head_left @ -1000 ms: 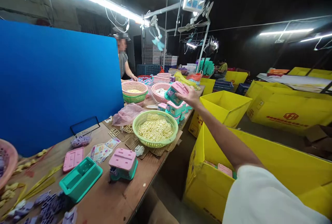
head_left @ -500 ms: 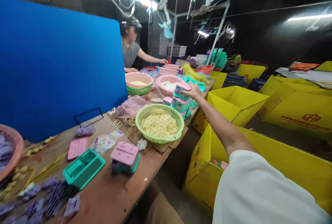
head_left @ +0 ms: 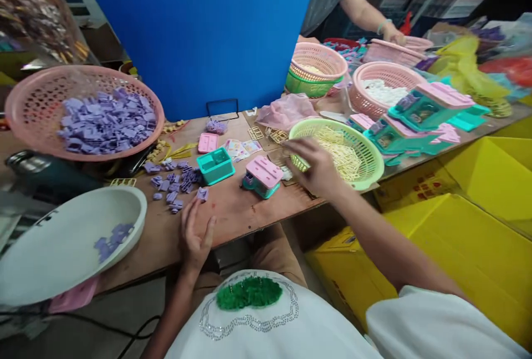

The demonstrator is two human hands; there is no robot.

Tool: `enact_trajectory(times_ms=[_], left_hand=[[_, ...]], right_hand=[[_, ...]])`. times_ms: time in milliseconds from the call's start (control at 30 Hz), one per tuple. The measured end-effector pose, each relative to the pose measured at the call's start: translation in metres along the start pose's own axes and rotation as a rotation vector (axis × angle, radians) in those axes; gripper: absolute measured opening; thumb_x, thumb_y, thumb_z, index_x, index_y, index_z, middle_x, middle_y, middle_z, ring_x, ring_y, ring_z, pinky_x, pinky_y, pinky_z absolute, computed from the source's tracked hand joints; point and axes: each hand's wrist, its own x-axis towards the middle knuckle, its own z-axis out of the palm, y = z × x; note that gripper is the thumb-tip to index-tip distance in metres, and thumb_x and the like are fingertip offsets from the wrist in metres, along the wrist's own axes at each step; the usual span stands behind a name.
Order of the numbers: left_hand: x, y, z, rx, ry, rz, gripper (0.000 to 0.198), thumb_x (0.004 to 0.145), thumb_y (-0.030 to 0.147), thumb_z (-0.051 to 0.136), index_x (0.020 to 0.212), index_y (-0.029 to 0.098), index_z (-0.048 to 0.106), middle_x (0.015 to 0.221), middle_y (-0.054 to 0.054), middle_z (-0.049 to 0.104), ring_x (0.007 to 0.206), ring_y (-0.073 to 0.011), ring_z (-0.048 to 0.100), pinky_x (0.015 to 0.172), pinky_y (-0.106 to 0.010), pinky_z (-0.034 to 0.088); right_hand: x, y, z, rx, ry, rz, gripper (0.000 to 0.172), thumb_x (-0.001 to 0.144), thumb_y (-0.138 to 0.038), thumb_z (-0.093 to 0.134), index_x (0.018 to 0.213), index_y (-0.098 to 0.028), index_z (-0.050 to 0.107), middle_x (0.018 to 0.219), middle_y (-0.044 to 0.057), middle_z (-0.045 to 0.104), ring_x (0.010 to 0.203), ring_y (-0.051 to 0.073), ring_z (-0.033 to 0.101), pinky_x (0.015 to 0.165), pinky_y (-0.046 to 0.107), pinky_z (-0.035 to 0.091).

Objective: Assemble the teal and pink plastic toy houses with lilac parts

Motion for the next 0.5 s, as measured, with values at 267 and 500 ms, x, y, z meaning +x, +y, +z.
enact_trajectory(times_ms=[267, 500], left_hand=[[0.001, 0.004, -0.003, -0.008, 0.105, 0.042, 0.048, 0.099, 0.04, 0.063, 0.142, 0.021, 0.058, 0.141, -0.015, 0.063, 0.135, -0.0289, 0.06, 0.115, -0.05, 0.05], [0.0, 0.006, -0.009, -0.278, 0.141, -0.164, 0.053, 0.1, 0.052, 0.058, 0.142, 0.019, 0.057, 0.141, -0.018, 0.065, 0.132, -0.0283, 0.063, 0.114, -0.048, 0.051]], right_hand=[[0.081, -0.031, 0.144, -0.05, -0.489, -0.108, 0.078, 0.089, -0.034, 0.078, 0.156, -0.014, 0.044, 0.16, 0.025, 0.043, 0.144, 0.041, 0.04, 0.11, 0.068, 0.042], [0.093, -0.05, 0.14, 0.012, -0.562, -0.206, 0.067, 0.076, -0.027, 0.089, 0.134, -0.009, 0.061, 0.13, 0.022, 0.061, 0.122, 0.037, 0.056, 0.105, 0.059, 0.048]])
